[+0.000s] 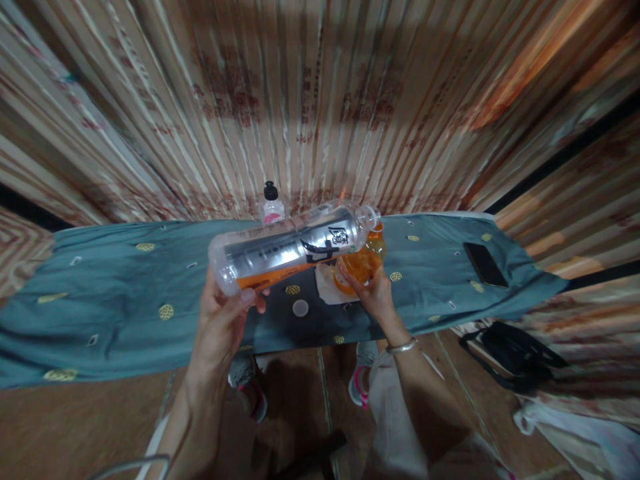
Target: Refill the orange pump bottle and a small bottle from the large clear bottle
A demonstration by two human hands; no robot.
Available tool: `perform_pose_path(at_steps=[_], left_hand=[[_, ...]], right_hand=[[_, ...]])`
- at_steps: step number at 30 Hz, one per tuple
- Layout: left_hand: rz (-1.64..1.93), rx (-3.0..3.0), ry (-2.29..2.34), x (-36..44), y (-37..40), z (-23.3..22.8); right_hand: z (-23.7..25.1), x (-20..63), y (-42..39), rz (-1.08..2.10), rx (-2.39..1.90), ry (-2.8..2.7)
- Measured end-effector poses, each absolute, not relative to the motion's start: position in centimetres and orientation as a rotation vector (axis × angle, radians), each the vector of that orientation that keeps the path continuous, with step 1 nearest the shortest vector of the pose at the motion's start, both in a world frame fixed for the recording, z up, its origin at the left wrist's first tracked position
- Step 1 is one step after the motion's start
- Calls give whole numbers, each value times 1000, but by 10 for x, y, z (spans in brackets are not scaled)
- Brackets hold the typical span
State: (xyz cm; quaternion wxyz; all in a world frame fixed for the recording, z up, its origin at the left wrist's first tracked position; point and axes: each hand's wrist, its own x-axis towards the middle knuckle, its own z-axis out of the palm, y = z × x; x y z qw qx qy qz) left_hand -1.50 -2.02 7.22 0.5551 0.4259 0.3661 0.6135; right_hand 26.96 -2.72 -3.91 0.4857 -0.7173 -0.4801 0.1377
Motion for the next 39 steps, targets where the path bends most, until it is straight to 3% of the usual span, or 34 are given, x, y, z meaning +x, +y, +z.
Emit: perform_pose_path(at_steps=[39], left_hand=[[1458, 1035, 872, -15, -21, 74]], right_hand=[[-40, 271, -27, 346, -1758, -1190]])
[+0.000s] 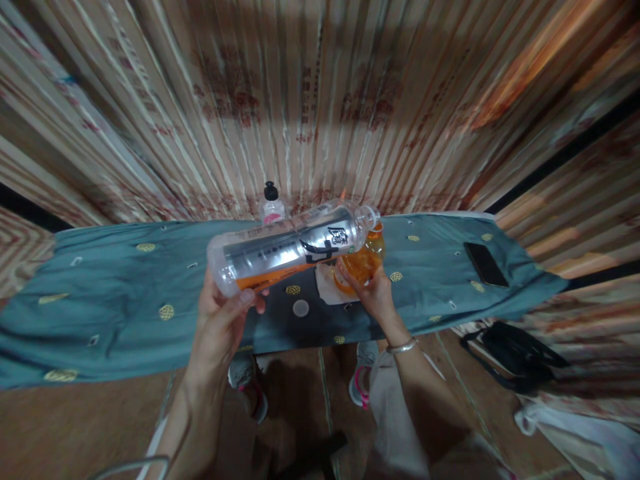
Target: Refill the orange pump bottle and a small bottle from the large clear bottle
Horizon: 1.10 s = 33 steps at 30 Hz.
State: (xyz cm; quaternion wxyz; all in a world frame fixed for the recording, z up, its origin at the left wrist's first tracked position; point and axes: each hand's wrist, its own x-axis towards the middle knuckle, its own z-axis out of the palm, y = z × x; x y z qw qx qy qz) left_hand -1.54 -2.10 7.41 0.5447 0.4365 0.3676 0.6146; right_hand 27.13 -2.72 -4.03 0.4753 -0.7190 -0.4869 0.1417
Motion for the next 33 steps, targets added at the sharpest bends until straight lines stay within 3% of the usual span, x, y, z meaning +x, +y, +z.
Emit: perform_pose_path(at_steps=[33], left_hand=[[1457, 979, 858, -16, -22, 74]], right_hand=[[-37, 272, -28, 367, -1788, -1193]])
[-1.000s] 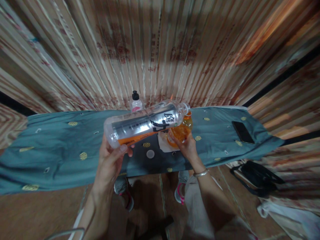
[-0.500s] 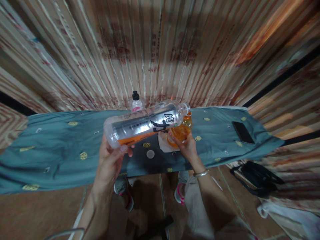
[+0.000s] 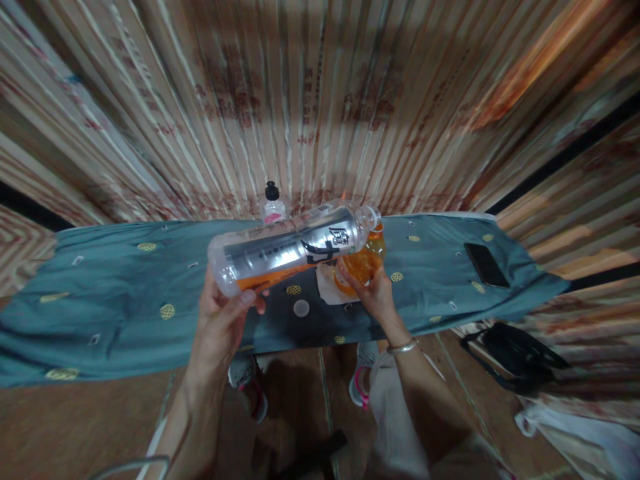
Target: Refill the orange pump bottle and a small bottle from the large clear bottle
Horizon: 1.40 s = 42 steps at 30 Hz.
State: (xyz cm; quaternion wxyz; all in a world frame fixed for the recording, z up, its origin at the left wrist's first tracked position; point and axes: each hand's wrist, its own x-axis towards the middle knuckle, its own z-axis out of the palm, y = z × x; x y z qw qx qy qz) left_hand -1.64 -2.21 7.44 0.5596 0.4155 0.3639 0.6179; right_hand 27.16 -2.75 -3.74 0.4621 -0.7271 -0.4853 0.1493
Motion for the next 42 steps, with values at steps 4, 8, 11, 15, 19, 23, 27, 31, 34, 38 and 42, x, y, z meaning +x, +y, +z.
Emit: perform_pose_path(at_steps=[4, 8, 11, 15, 19, 23, 27, 31, 34, 38, 42], left_hand=[[1463, 999, 855, -17, -22, 73], [1469, 1036, 831, -17, -22, 72], [1468, 1032, 825, -18, -21, 71], [1468, 983, 841, -17, -21, 72], [1466, 989, 843, -17, -21, 73], [1463, 980, 838, -17, -21, 73], [1461, 989, 826, -18, -21, 72], [1474, 1034, 789, -18, -20, 70], [1479, 1035, 788, -18, -20, 70], [1464, 1036, 834, -17, -22, 72], [1459, 1024, 843, -17, -22, 73]], right_hand=[[-37, 271, -28, 364, -1778, -1192], [-38, 272, -28, 336, -1772, -1209], [-40, 272, -27, 322, -1778, -1226], [-41, 273, -27, 320, -1782, -1226], [-42, 273, -27, 312, -1764, -1234], [-42, 272, -27, 333, -1765, -1231], [-39, 272, -27, 336, -1782, -1205], [-37, 271, -27, 356, -1761, -1210], [-36, 271, -28, 362, -1763, -1207], [-37, 270, -28, 370, -1768, -1194], [-37, 271, -27, 367, -1788, -1199]])
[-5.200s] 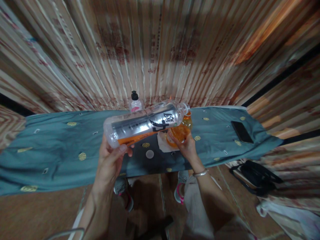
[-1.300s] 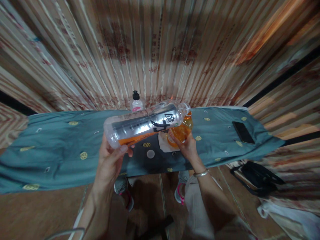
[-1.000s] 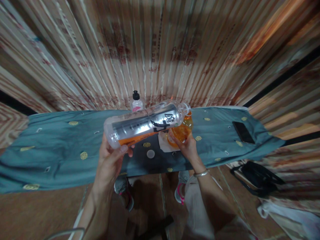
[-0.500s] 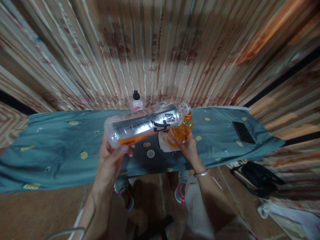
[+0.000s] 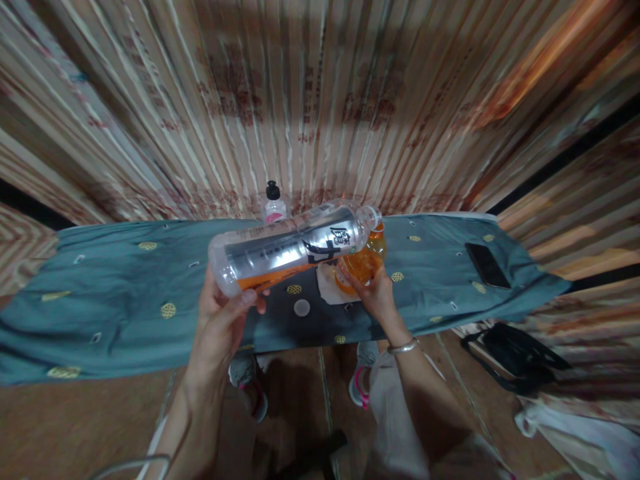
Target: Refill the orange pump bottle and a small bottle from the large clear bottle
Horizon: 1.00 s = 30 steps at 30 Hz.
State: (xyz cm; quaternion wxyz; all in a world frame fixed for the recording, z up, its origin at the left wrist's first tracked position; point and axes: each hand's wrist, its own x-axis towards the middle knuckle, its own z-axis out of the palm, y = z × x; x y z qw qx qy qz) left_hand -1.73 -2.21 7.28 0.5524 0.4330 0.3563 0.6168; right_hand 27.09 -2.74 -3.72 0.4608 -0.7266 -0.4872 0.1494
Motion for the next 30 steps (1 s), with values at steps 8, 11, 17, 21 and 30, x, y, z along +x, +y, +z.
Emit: perform_pose_path(at_steps=[8, 11, 17, 21, 30], left_hand=[[1464, 1059, 843, -17, -22, 75], [1461, 1053, 860, -17, -23, 76], [1469, 1051, 821, -17, -22, 74], [1466, 1039, 830, -17, -22, 74], [1477, 1033, 813, -17, -22, 75]], right_hand=[[-39, 271, -27, 331, -1784, -1220], [-37, 270, -28, 348, -1777, -1223], [-35, 269, -27, 363, -1805, -1198], [-38, 270, -27, 338, -1786, -1197], [-41, 270, -27, 308, -1766, -1208]])
